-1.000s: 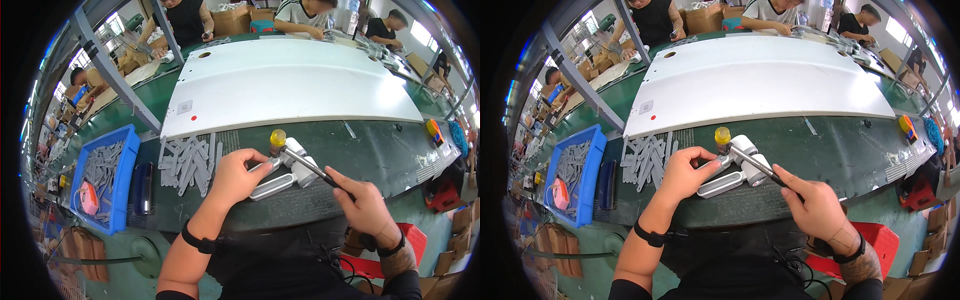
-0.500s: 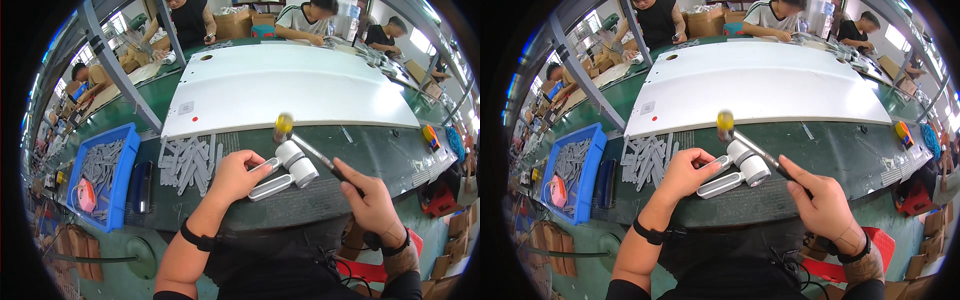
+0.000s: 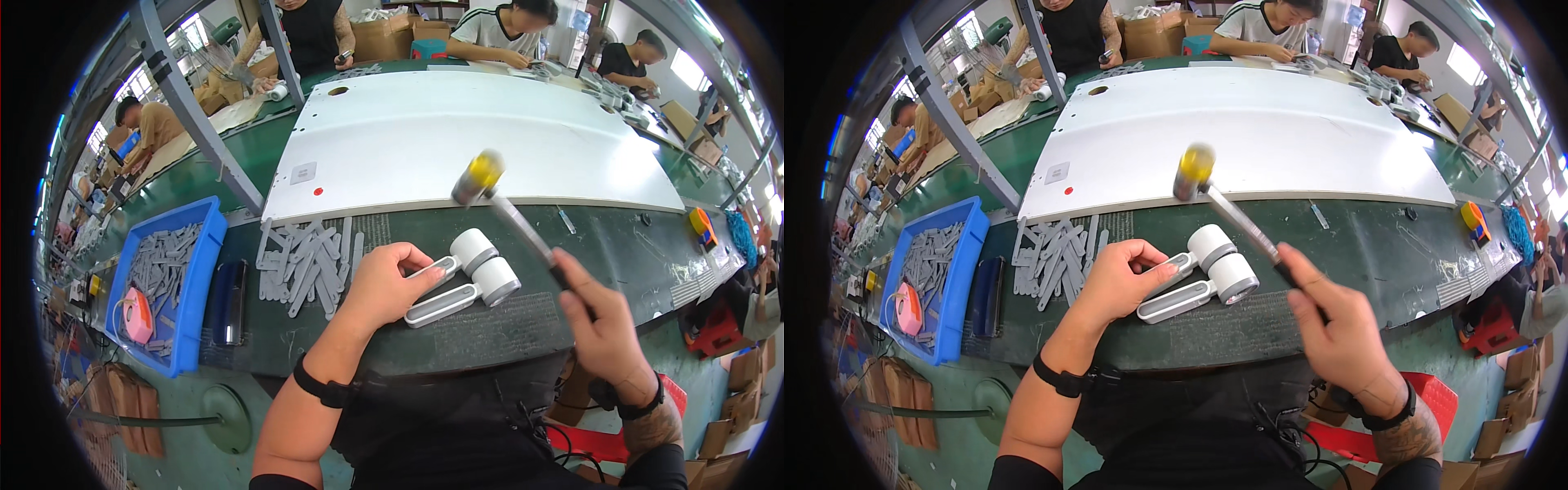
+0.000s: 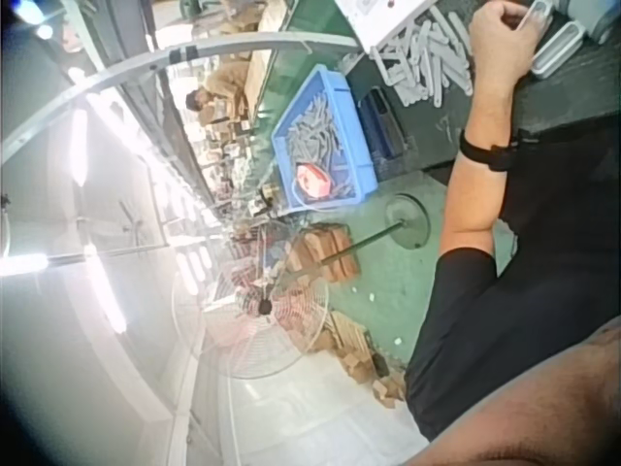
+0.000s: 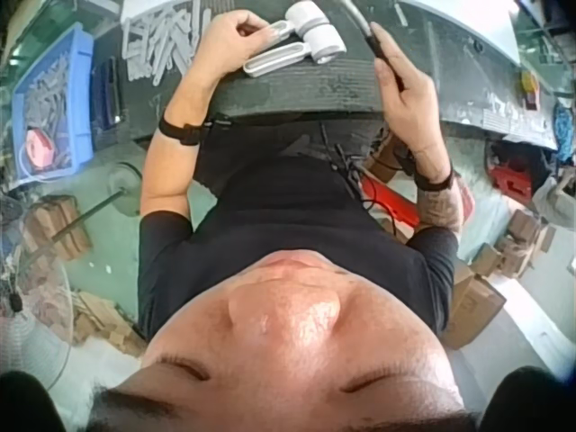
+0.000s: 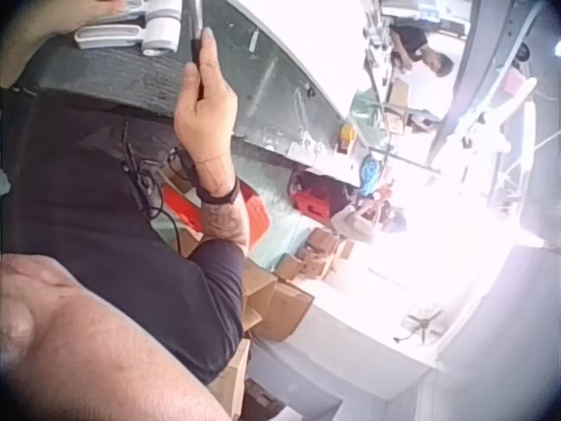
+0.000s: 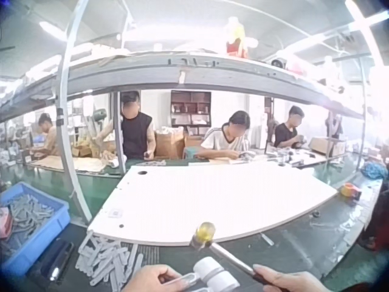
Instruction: Assembling white plastic components by hammering clips into them on a factory workbench.
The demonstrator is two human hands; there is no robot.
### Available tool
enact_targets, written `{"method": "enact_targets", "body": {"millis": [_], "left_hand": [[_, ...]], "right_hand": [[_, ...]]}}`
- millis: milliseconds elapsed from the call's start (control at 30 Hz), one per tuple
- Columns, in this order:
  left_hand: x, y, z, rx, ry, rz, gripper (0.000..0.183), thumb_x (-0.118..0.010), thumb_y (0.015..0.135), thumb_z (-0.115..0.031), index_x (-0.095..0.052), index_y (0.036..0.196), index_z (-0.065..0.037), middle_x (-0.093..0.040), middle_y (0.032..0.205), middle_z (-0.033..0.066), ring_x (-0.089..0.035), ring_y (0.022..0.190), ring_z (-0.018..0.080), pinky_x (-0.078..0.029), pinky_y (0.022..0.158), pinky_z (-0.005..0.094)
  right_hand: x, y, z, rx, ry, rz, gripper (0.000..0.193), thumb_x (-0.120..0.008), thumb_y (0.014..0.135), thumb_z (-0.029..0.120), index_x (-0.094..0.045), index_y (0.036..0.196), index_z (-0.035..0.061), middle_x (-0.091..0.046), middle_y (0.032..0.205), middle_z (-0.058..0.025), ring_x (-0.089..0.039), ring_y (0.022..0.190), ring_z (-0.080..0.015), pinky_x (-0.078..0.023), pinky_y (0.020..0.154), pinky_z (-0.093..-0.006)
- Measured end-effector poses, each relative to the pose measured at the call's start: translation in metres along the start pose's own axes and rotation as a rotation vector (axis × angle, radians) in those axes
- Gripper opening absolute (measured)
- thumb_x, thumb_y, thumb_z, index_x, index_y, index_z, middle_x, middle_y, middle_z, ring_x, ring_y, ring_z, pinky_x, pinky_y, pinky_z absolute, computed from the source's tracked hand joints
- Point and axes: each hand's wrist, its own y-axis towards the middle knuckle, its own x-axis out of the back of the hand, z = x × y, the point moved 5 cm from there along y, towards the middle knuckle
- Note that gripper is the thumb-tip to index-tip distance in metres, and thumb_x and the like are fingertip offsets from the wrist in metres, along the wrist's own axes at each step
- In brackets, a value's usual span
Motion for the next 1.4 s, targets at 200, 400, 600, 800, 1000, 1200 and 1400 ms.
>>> {"method": "enact_targets", "body": {"millis": [200,400,600,800,1000,1200,1400], "left_hand": [[0.005,-0.006,0.000,-0.090,0.211,-0.058,0.029,-0.092,0.092,-0.027,-0.081,0.102,-0.001,-0.074,0.083,0.0026,-0.061,0.074,0.0107,-0.051,0.069,0.0302],[0.030,-0.042,0.013,-0.482,0.406,-0.208,0.026,-0.092,0.088,-0.026,-0.082,0.101,-0.006,-0.079,0.095,0.0082,-0.068,0.085,0.0247,-0.053,0.078,0.0393],[0.028,-0.042,0.016,-0.610,0.426,-0.256,0.023,-0.092,0.087,-0.022,-0.078,0.096,-0.005,-0.076,0.091,0.0081,-0.066,0.086,0.0299,-0.052,0.078,0.0415],[0.026,-0.041,0.018,-0.683,0.445,-0.277,0.025,-0.092,0.087,-0.021,-0.075,0.093,-0.003,-0.073,0.088,0.0092,-0.065,0.084,0.0316,-0.051,0.077,0.0424],[0.023,-0.040,0.020,-0.678,0.422,-0.276,0.024,-0.091,0.087,-0.019,-0.074,0.094,-0.003,-0.074,0.091,0.0095,-0.067,0.087,0.0319,-0.053,0.080,0.0420],[0.025,-0.041,0.023,-0.656,0.431,-0.270,0.028,-0.093,0.085,-0.017,-0.073,0.099,-0.003,-0.075,0.093,0.0097,-0.068,0.089,0.0309,-0.054,0.082,0.0417],[0.027,-0.041,0.028,-0.356,0.216,-0.236,0.065,-0.097,0.083,-0.020,-0.059,0.135,-0.008,-0.073,0.093,0.0078,-0.069,0.081,0.0211,-0.056,0.075,0.0354]], "right_hand": [[-0.015,-0.006,-0.007,-0.270,-0.099,0.363,0.055,-0.066,0.106,0.012,-0.060,0.161,0.0158,-0.068,0.075,-0.0219,-0.068,0.069,-0.0425,-0.055,0.070,-0.0457],[-0.007,0.000,0.011,-0.181,-0.096,0.248,0.055,-0.067,0.105,0.009,-0.062,0.160,0.0145,-0.068,0.078,-0.0210,-0.069,0.071,-0.0393,-0.055,0.070,-0.0445],[-0.017,-0.008,0.014,-0.055,-0.036,0.217,0.055,-0.068,0.104,0.009,-0.063,0.159,0.0143,-0.071,0.082,-0.0193,-0.070,0.074,-0.0388,-0.056,0.071,-0.0458],[-0.018,0.004,0.027,0.011,-0.171,0.409,0.053,-0.068,0.105,0.009,-0.064,0.158,0.0133,-0.072,0.085,-0.0178,-0.070,0.073,-0.0378,-0.056,0.070,-0.0454],[-0.030,-0.004,0.006,-0.054,-0.153,0.445,0.056,-0.067,0.106,0.010,-0.059,0.162,0.0132,-0.073,0.084,-0.0205,-0.071,0.076,-0.0415,-0.056,0.071,-0.0486],[-0.014,0.010,0.034,-0.154,-0.073,0.365,0.050,-0.068,0.106,0.008,-0.066,0.155,0.0117,-0.072,0.084,-0.0198,-0.071,0.076,-0.0397,-0.057,0.072,-0.0458],[-0.040,0.005,0.031,0.041,0.056,0.326,0.055,-0.069,0.104,0.005,-0.063,0.158,0.0104,-0.071,0.081,-0.0170,-0.070,0.072,-0.0373,-0.057,0.071,-0.0441]]}}
